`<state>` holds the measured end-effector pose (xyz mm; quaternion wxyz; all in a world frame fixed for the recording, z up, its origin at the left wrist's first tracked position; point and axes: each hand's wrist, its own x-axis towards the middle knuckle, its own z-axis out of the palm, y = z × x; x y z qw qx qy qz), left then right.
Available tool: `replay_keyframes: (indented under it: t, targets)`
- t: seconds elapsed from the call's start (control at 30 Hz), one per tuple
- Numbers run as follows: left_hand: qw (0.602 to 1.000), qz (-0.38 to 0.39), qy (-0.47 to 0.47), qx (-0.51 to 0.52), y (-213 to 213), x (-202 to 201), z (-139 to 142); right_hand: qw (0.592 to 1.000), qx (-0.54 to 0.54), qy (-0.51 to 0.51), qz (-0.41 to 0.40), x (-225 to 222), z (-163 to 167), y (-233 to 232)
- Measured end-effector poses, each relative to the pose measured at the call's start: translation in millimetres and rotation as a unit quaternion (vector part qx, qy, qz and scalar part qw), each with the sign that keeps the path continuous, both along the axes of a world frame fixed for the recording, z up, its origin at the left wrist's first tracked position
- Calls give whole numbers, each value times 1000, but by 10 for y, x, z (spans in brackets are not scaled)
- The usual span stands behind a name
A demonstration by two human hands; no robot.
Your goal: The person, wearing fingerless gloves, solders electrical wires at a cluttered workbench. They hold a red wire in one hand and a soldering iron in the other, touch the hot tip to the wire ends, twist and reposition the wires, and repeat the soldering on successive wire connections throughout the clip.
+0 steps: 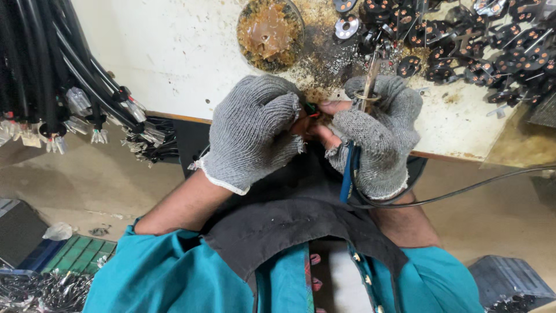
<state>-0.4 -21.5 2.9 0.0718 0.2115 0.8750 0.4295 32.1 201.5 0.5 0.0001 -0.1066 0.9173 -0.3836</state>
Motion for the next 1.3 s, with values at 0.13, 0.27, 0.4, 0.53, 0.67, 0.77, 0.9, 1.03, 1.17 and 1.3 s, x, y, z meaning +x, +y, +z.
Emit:
replay_keyframes:
  t: [0.13,0.27,0.4,0.53,0.67,0.77,0.9,1.03,1.17,1.3]
  targets:
    - [1000,-4,12,-1,3,8,12,1000,10,9,7,-18,29,-19]
    - [1000,1,25,1,48,-4,-2,1000,0,21,-20,-122,126,-108]
    - [999,1,41,-8,66,-18,2,994,77,50,58,-151,264,-47]
    - [999,10,37,-6,60,-11,23,999,-28,7,36,95,261,96]
    - [999,-2,36,2,49,-18,5,997,-31,27,60,304,41,218]
    - [999,-1,45,2,38,-12,-10,994,1,53,95,341,-59,260]
    - [999,-1,47,6,21,3,-18,992,20,59,113,289,-50,236]
    - [999,-2,51,3,21,17,-31,939,-21,-340,-42,317,-34,234]
    - [999,0,40,-3,14,26,-48,933,-45,-346,91,423,-188,327]
    - [999,-9,50,-1,22,21,-60,981,-37,-113,155,532,-373,357]
